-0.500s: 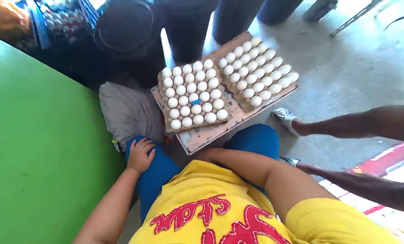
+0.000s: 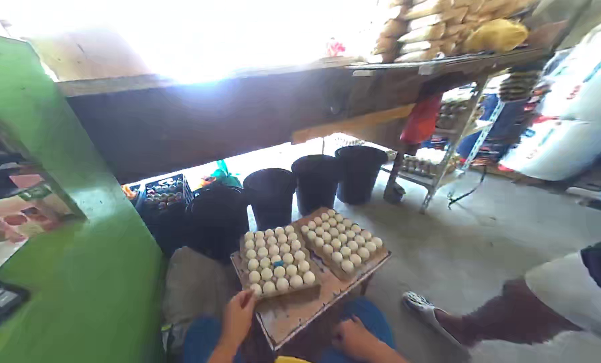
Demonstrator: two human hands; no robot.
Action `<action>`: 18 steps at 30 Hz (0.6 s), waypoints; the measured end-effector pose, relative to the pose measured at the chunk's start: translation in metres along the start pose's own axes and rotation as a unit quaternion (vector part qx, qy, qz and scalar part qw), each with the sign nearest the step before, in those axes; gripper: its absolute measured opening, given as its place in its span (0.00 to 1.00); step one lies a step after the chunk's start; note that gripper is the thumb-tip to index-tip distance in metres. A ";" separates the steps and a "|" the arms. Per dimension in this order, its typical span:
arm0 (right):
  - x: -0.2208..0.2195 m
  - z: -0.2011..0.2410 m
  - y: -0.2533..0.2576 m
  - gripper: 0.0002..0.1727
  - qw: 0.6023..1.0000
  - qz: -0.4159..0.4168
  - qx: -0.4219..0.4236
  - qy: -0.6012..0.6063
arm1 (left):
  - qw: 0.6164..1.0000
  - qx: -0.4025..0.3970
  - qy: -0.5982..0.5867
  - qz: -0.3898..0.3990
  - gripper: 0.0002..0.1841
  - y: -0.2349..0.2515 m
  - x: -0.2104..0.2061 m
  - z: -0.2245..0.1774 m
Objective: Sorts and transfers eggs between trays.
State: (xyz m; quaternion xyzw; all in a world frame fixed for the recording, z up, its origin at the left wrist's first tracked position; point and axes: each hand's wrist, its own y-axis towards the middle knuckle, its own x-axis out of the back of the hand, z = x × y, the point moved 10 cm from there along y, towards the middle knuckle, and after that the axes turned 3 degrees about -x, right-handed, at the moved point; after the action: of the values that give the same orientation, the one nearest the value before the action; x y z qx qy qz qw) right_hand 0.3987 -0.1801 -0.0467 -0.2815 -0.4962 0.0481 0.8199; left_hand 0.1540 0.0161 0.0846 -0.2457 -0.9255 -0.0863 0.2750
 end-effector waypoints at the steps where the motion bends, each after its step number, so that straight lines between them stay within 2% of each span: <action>1: -0.001 0.003 -0.005 0.22 1.000 -0.009 0.004 -0.005 | 0.999 -0.031 -0.036 -0.006 0.19 0.001 -0.001 -0.025; 4: 0.003 0.018 -0.021 0.23 0.999 -0.049 0.014 -0.018 | 0.980 -0.156 -0.120 -0.024 0.38 -0.008 0.009 -0.112; 6: 0.013 0.030 -0.032 0.22 0.996 -0.082 0.020 -0.029 | 0.928 -0.306 -0.202 -0.064 0.50 -0.030 0.034 -0.173; 7: 0.018 0.037 -0.037 0.21 0.995 -0.095 0.024 -0.036 | 0.893 -0.362 -0.251 -0.088 0.52 -0.043 0.051 -0.195; 9: 0.024 0.048 -0.047 0.22 0.994 -0.096 0.023 -0.050 | 0.838 -0.413 -0.338 -0.112 0.52 -0.062 0.085 -0.219; 10: 0.025 0.050 -0.052 0.22 0.994 -0.093 0.021 -0.058 | 0.824 -0.420 -0.363 -0.113 0.51 -0.067 0.097 -0.225; 12: 0.028 0.047 -0.060 0.23 0.993 -0.097 0.020 -0.065 | 0.820 -0.412 -0.385 -0.097 0.50 -0.070 0.108 -0.227; 14: 0.033 0.036 -0.065 0.23 0.993 -0.104 0.026 -0.045 | 0.834 -0.402 -0.369 -0.085 0.48 -0.072 0.106 -0.216; 18: 0.022 0.025 -0.056 0.22 0.996 -0.075 0.045 -0.019 | 0.871 -0.379 -0.281 -0.140 0.39 -0.097 0.115 -0.178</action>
State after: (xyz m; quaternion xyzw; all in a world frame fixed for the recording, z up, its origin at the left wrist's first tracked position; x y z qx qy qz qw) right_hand 0.3778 -0.2093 0.0081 -0.2053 -0.5284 0.0144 0.8237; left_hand 0.1049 -0.0730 0.2939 -0.2126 -0.8848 -0.3952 -0.1253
